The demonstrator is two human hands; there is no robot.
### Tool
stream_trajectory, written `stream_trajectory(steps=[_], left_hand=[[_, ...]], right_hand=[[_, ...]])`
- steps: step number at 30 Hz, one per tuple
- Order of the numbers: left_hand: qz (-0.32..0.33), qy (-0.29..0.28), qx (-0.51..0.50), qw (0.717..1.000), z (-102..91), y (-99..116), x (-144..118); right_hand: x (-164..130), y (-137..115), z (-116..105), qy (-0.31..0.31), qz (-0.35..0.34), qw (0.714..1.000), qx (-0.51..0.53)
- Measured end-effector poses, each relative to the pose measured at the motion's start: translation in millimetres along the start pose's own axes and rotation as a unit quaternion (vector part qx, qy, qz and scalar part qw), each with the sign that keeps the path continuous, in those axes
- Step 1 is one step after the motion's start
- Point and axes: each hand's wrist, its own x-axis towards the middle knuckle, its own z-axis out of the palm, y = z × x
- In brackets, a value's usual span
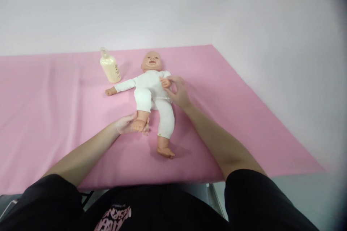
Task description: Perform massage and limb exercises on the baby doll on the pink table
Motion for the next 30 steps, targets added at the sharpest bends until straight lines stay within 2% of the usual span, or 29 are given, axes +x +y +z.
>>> stream_trajectory(steps=[3, 5, 7, 11, 13, 14, 15, 17, 19, 21, 23, 27, 30], left_hand=[[-0.069, -0.044, 0.073, 0.994, -4.0, -2, -5], [-0.090, -0.049, 0.105, 0.989, -5.5, -5, -8], [-0.086, -0.046, 0.124, 0.988, -6.9, -7, -9], [-0.078, -0.031, 0.149, 0.985, -8.3, -9, -11], [-0.086, -0.027, 0.151, 0.984, -6.4, -7, -10], [-0.089, -0.029, 0.147, 0.985, -4.9, -6, -10], [-0.089, -0.034, 0.137, 0.986, -3.2, -4, -10], [-0.068, -0.044, 0.102, 0.992, -0.3, -1, -9], [-0.019, -0.038, 0.048, 0.998, 1.0, 3, -9], [0.029, -0.004, -0.008, 1.000, 1.1, 7, -7], [0.055, 0.054, -0.062, 0.995, 1.7, 11, -6], [0.084, 0.154, -0.142, 0.974, 6.2, 15, -1], [0.079, 0.194, -0.170, 0.963, 8.9, 15, 2]], right_hand=[[6, 15, -2, 0.121, 0.110, 0.980, 0.109], [9, 28, -6, 0.189, 0.182, 0.949, 0.174], [10, 40, -12, 0.245, 0.263, 0.904, 0.232], [8, 56, -18, 0.319, 0.406, 0.801, 0.303], [7, 59, -19, 0.339, 0.439, 0.771, 0.314], [7, 60, -19, 0.341, 0.442, 0.766, 0.317], [7, 60, -19, 0.337, 0.433, 0.776, 0.311], [8, 58, -18, 0.319, 0.391, 0.816, 0.281], [9, 53, -16, 0.301, 0.322, 0.866, 0.235], [9, 46, -13, 0.271, 0.236, 0.916, 0.180], [7, 35, -8, 0.226, 0.156, 0.954, 0.118], [1, 8, 0, 0.125, 0.055, 0.991, 0.010], [-3, -6, 2, 0.025, -0.039, 0.998, -0.046]])
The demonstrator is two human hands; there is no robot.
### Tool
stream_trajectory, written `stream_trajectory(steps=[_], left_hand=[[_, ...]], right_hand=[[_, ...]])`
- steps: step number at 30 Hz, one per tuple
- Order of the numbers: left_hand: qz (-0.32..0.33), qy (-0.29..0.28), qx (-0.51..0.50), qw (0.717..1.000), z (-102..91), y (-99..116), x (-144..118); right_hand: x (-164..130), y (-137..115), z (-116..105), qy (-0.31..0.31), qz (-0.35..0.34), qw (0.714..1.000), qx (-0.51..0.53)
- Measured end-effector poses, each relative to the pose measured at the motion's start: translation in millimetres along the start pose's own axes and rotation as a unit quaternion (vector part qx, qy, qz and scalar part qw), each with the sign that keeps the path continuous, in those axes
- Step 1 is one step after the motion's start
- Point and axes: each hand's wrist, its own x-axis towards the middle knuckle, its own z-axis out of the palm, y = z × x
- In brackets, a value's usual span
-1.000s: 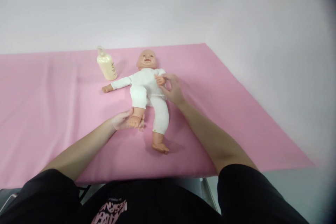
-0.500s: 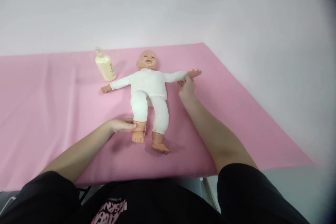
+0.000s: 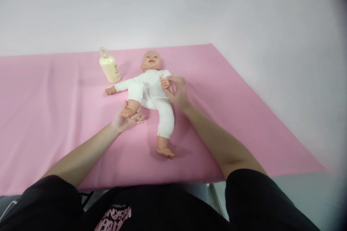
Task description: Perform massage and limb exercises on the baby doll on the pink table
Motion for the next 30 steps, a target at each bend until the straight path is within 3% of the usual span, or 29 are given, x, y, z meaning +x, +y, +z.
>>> stream_trajectory(steps=[5, 10, 14, 18, 21, 24, 28, 30], left_hand=[[-0.026, 0.037, -0.007, 0.999, -2.6, -2, 5], [-0.030, 0.008, 0.025, 0.999, -12.5, -4, 10], [-0.033, -0.089, 0.090, 0.991, -18.7, -7, 6], [-0.091, -0.227, 0.198, 0.949, -18.2, -8, -4], [-0.166, -0.283, 0.278, 0.903, -16.7, -5, -8], [-0.179, -0.292, 0.352, 0.871, -18.1, -2, -8], [-0.161, -0.272, 0.409, 0.856, -21.7, -2, -5], [-0.167, -0.281, 0.398, 0.857, -21.7, -4, -5]], right_hand=[[-1, -6, 1, -0.096, -0.063, 0.992, -0.049], [-1, -9, 2, -0.129, -0.082, 0.986, -0.068], [1, -6, 1, -0.063, -0.033, 0.997, -0.022], [5, 11, 1, 0.085, 0.108, 0.988, 0.076], [7, 34, -1, 0.172, 0.205, 0.949, 0.166], [6, 56, -5, 0.225, 0.306, 0.894, 0.236], [2, 73, -9, 0.294, 0.472, 0.773, 0.306], [1, 74, -11, 0.304, 0.488, 0.753, 0.319]])
